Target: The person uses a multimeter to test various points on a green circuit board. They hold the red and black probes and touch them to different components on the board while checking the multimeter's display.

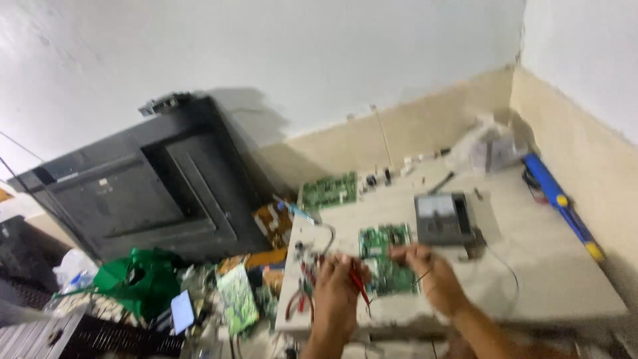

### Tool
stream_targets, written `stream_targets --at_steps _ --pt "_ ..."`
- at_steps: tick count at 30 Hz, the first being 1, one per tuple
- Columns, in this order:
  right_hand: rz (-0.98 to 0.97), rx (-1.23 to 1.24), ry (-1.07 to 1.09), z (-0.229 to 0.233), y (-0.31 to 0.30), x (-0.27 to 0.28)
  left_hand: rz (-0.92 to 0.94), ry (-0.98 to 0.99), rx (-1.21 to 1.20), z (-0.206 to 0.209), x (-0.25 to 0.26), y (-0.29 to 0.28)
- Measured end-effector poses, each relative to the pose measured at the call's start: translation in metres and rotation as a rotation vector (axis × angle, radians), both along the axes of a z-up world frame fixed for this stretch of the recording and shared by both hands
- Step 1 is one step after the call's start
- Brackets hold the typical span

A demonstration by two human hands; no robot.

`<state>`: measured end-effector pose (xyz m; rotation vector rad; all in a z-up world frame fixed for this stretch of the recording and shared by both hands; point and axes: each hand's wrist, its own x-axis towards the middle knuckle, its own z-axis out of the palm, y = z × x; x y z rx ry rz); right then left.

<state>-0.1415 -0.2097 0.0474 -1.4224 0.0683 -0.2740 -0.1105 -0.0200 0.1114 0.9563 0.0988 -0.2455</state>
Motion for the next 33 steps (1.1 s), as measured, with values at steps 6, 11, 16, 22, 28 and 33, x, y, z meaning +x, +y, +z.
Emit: stream_targets --at_steps 6,11,16,22,28,33 --pt "0.052 0.212 0.365 0.026 0.020 0.013 -0.051 0.336 -0.026 -0.030 0.045 -0.016" --pt "-0.143 0.121 0.389 -0.002 0.017 0.036 -0.094 0.441 -0.197 -0.136 0.094 -0.012" --pt "-0.215 0.033 0.647 0.006 0.030 0.059 -0.109 0.510 -0.311 -0.157 0.105 -0.009" --pt "-0.394 0.029 0.792 0.005 0.057 0.077 -0.213 0.630 -0.502 -0.142 0.114 -0.004" --pt "-0.244 -0.145 0.846 -0.025 0.055 0.073 -0.245 0.743 -0.551 -0.135 0.108 0.000" --pt "-0.075 -0.471 -0.192 -0.069 0.043 0.068 -0.270 0.645 -0.560 -0.136 0.098 -0.001"
